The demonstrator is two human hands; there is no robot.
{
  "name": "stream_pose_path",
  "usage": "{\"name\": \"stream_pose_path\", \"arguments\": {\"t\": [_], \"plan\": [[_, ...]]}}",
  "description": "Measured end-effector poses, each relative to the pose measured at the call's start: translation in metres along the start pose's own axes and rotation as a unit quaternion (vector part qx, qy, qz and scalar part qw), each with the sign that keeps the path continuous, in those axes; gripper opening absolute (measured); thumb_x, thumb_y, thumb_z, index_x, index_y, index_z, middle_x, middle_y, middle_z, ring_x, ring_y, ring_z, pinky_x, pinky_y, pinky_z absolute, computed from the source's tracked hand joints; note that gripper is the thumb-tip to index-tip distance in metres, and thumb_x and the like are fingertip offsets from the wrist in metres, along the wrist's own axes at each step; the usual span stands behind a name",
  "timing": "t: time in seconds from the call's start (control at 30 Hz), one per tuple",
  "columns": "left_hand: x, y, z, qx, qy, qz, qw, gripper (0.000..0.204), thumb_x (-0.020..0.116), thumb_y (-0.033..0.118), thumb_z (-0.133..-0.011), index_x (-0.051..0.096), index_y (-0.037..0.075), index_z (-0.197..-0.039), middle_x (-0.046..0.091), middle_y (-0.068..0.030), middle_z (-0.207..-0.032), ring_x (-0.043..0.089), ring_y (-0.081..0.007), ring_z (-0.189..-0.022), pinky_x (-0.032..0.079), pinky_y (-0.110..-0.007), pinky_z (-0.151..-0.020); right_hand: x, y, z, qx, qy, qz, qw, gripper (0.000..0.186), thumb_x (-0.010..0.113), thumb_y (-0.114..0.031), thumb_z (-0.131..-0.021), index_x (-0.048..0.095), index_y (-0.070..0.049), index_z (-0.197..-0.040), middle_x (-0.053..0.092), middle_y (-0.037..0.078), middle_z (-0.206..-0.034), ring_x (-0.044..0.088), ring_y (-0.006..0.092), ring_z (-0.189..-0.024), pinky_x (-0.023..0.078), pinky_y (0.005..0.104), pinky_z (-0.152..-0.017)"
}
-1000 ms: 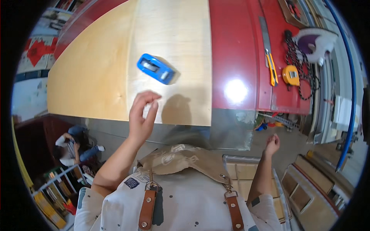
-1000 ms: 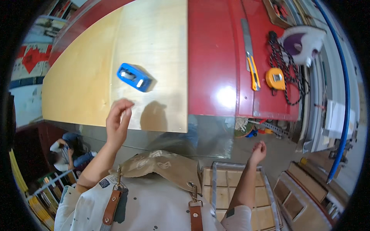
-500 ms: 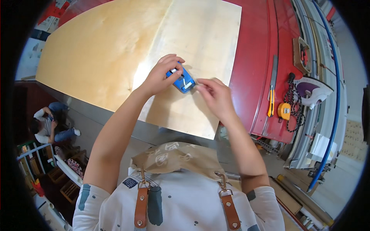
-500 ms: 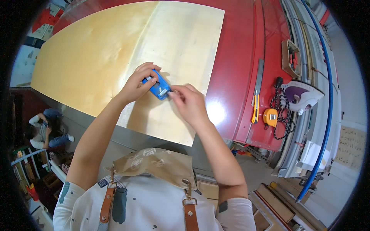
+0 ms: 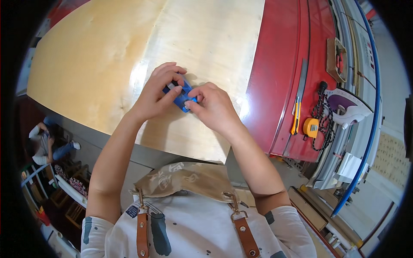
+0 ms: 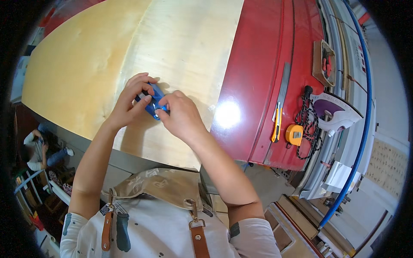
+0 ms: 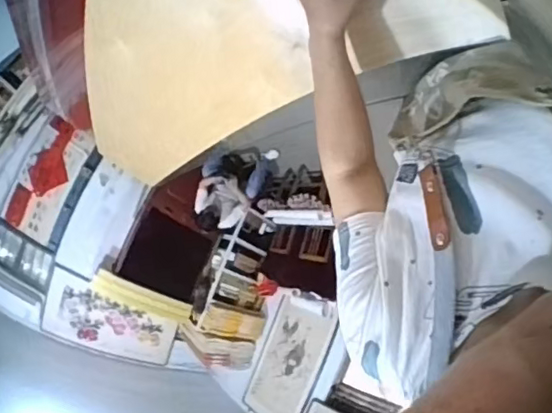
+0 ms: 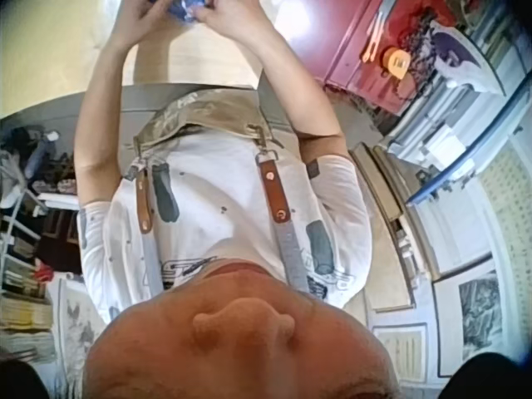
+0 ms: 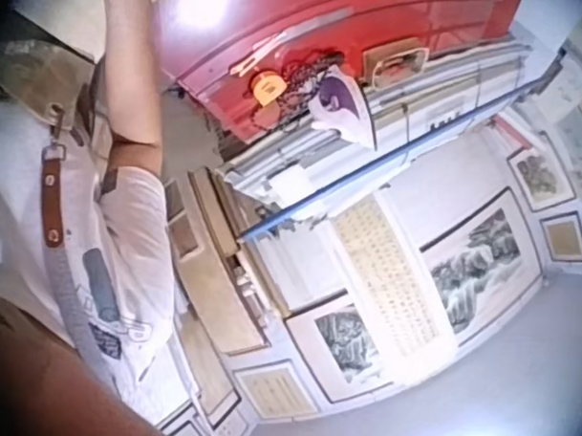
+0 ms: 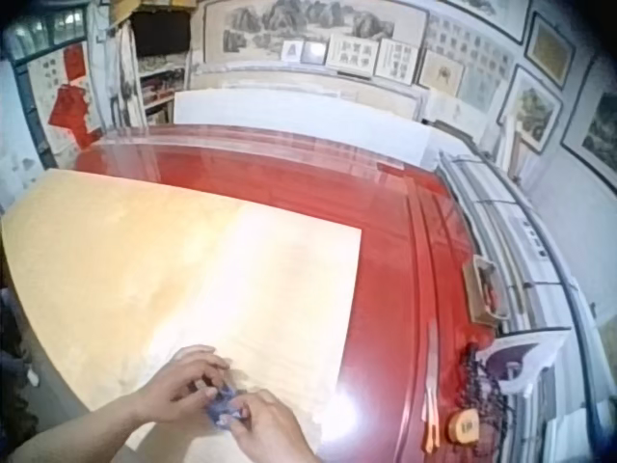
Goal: Manually applying edge banding tape to the edge of a plywood panel using a handheld dispenser.
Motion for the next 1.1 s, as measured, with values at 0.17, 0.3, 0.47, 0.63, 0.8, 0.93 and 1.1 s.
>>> {"name": "stream_pose_path", "arguments": {"t": [0.17, 0.3, 0.47, 0.63, 0.8, 0.93, 1.1], "plan": [[0.000, -0.001, -0.002, 0.002, -0.014, 0.001, 1.000, 0.014, 0.061, 0.008, -0.086, 0.059, 0.007, -0.100, 0.059, -0.0109, -0.128, 0.038, -0.0362, -0.137, 0.029, -0.047, -0.113, 0.001, 0.000, -0.003, 0.011, -0.037, -0.020, 0.999, 0.007, 0.070, -0.012, -0.080, 0.069, -0.005, -0.081, 0.062, 0.013, -0.085, 0.063, 0.0309, -0.079, 0.051, 0.0406, -0.073], [0.000, 0.001, -0.003, 0.007, -0.011, -0.005, 1.000, 0.015, 0.063, 0.008, -0.085, 0.058, 0.007, -0.100, 0.059, -0.0109, -0.128, 0.039, -0.0364, -0.137, 0.029, -0.047, -0.114, -0.001, 0.000, 0.002, 0.016, -0.011, -0.034, 0.999, 0.005, 0.069, -0.010, -0.080, 0.069, -0.005, -0.081, 0.062, 0.012, -0.083, 0.063, 0.0297, -0.078, 0.051, 0.0405, -0.073], [0.001, 0.006, -0.002, 0.017, -0.006, -0.020, 1.000, 0.020, 0.068, 0.008, -0.082, 0.058, 0.007, -0.099, 0.059, -0.0112, -0.128, 0.040, -0.0363, -0.136, 0.029, -0.047, -0.114, 0.007, 0.016, 0.026, 0.103, 0.000, -0.146, 0.984, 0.004, 0.070, -0.009, -0.080, 0.069, -0.005, -0.081, 0.062, 0.009, -0.079, 0.063, 0.0295, -0.073, 0.050, 0.0398, -0.069], [0.002, 0.009, -0.001, 0.055, 0.014, -0.055, 0.997, 0.023, 0.072, 0.010, -0.080, 0.059, 0.009, -0.099, 0.060, -0.0090, -0.123, 0.046, -0.0358, -0.127, 0.037, -0.045, -0.107, 0.002, 0.022, 0.032, 0.066, 0.096, 0.002, 0.993, 0.006, 0.069, -0.011, -0.082, 0.068, -0.005, -0.082, 0.064, 0.010, -0.082, 0.063, 0.0311, -0.074, 0.051, 0.0382, -0.068], [0.003, 0.004, 0.001, 0.065, 0.023, -0.072, 0.995, 0.023, 0.073, 0.009, -0.080, 0.060, 0.010, -0.098, 0.061, -0.0088, -0.122, 0.048, -0.0339, -0.125, 0.037, -0.044, -0.105, -0.039, 0.018, 0.063, -0.008, 0.196, 0.004, 0.981, 0.007, 0.070, -0.011, -0.087, 0.069, -0.004, -0.089, 0.066, 0.007, -0.089, 0.065, 0.0223, -0.082, 0.052, 0.0341, -0.074], [0.007, 0.012, 0.016, 0.063, 0.046, -0.074, 0.994, 0.022, 0.073, 0.007, -0.081, 0.060, 0.009, -0.099, 0.062, -0.0098, -0.122, 0.049, -0.0325, -0.125, 0.035, -0.043, -0.106, -0.048, 0.077, 0.153, 0.203, 0.168, -0.281, 0.923, 0.012, 0.070, -0.011, -0.091, 0.071, -0.003, -0.100, 0.068, 0.000, -0.097, 0.062, 0.0114, -0.092, 0.050, 0.0292, -0.084], [0.015, 0.021, 0.037, 0.040, 0.064, -0.083, 0.994, 0.022, 0.073, 0.007, -0.080, 0.061, 0.008, -0.098, 0.062, -0.0104, -0.122, 0.050, -0.0313, -0.124, 0.035, -0.042, -0.106, 0.014, 0.111, 0.217, 0.293, 0.186, -0.347, 0.871, 0.013, 0.071, -0.013, -0.092, 0.071, -0.002, -0.099, 0.067, -0.002, -0.091, 0.057, 0.0065, -0.084, 0.046, 0.0227, -0.078]]}}
Point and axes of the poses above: each hand's wrist, its own z-axis away from the middle knuckle, its own x-axis out of the palm, y = z × x, the point moved 8 cm from there along -z, towards the middle knuckle
